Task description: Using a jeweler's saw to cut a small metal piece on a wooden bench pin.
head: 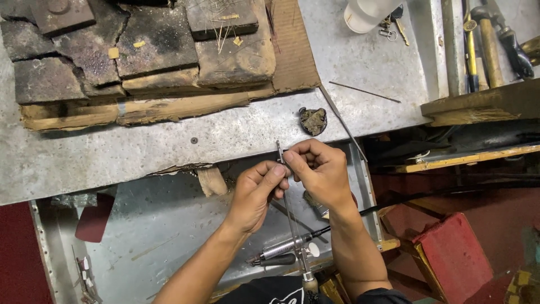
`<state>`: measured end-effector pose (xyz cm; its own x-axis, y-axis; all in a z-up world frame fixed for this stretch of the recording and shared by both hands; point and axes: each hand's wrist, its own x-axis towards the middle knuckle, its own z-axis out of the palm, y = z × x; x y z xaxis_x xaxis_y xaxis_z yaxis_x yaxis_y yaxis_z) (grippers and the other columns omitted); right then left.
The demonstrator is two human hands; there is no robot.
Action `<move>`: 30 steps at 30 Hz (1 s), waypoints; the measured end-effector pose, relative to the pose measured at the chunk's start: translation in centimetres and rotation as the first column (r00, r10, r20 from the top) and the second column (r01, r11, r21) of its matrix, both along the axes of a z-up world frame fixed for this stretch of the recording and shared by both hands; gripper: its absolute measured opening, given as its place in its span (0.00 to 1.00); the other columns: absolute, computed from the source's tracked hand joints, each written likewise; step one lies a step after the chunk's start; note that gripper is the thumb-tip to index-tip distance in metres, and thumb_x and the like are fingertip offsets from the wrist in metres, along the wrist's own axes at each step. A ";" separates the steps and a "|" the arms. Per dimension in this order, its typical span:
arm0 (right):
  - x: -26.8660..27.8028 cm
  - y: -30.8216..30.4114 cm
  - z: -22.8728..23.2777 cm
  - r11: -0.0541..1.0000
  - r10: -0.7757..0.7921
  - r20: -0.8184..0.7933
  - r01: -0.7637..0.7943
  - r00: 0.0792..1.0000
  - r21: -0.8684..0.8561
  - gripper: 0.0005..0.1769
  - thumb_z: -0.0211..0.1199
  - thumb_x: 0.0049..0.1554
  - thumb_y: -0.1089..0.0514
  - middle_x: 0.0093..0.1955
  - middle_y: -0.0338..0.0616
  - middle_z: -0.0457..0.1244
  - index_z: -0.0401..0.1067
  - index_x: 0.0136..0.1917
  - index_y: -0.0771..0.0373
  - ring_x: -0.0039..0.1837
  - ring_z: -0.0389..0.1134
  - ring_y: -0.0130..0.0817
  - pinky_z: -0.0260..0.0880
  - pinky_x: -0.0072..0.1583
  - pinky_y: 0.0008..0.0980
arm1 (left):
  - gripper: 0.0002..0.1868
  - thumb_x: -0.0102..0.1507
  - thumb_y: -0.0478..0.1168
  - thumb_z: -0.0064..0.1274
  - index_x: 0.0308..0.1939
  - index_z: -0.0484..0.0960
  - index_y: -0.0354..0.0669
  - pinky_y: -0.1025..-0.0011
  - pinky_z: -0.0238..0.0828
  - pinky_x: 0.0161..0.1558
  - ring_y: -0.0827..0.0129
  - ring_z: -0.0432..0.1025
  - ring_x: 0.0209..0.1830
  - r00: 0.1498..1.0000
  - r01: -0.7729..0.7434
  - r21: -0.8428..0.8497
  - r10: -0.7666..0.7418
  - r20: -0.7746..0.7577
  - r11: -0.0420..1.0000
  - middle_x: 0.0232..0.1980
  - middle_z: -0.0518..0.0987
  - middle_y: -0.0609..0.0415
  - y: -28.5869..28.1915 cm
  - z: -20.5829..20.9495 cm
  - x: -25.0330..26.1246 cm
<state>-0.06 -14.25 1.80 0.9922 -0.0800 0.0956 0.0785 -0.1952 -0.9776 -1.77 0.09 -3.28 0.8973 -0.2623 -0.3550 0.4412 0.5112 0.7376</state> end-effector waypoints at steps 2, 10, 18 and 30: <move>-0.2 -0.2 -0.2 1.000 -0.012 0.010 0.012 1.000 -0.020 0.08 0.68 0.59 0.60 0.19 0.46 0.63 0.79 0.41 0.69 0.22 0.57 0.23 0.62 0.28 0.22 | 0.14 0.67 0.43 0.58 0.39 0.83 0.32 0.80 0.71 0.29 0.74 0.71 0.26 1.000 -0.005 0.000 0.005 0.002 1.000 0.26 0.79 0.45 0.0 0.0 0.0; -0.2 -0.7 -1.1 0.993 -0.022 0.035 0.026 0.999 -0.115 0.15 0.64 0.62 0.58 0.17 0.41 0.62 0.78 0.34 0.63 0.21 0.56 0.23 0.60 0.28 0.22 | 0.14 0.68 0.43 0.57 0.39 0.83 0.31 0.80 0.69 0.27 0.74 0.69 0.24 1.000 -0.012 -0.011 0.012 0.009 1.000 0.25 0.79 0.45 -0.2 -0.3 0.0; 0.0 -0.4 -0.5 0.995 0.013 -0.023 -0.015 1.000 -0.100 0.23 0.59 0.65 0.55 0.15 0.42 0.60 0.75 0.29 0.61 0.20 0.55 0.26 0.59 0.27 0.23 | 0.14 0.68 0.43 0.57 0.39 0.83 0.32 0.81 0.69 0.28 0.75 0.69 0.24 1.000 -0.004 -0.007 0.004 -0.008 1.000 0.25 0.78 0.46 -0.3 -0.2 0.0; -1.4 0.8 -3.0 0.992 -0.082 -0.113 0.093 0.990 0.091 0.28 0.51 0.68 0.55 0.15 0.41 0.55 0.69 0.26 0.60 0.20 0.53 0.27 0.56 0.27 0.23 | 0.14 0.64 0.41 0.62 0.33 0.83 0.31 0.81 0.65 0.24 0.77 0.64 0.21 0.968 0.250 -0.011 -0.250 0.012 0.968 0.20 0.74 0.50 1.5 1.3 -4.3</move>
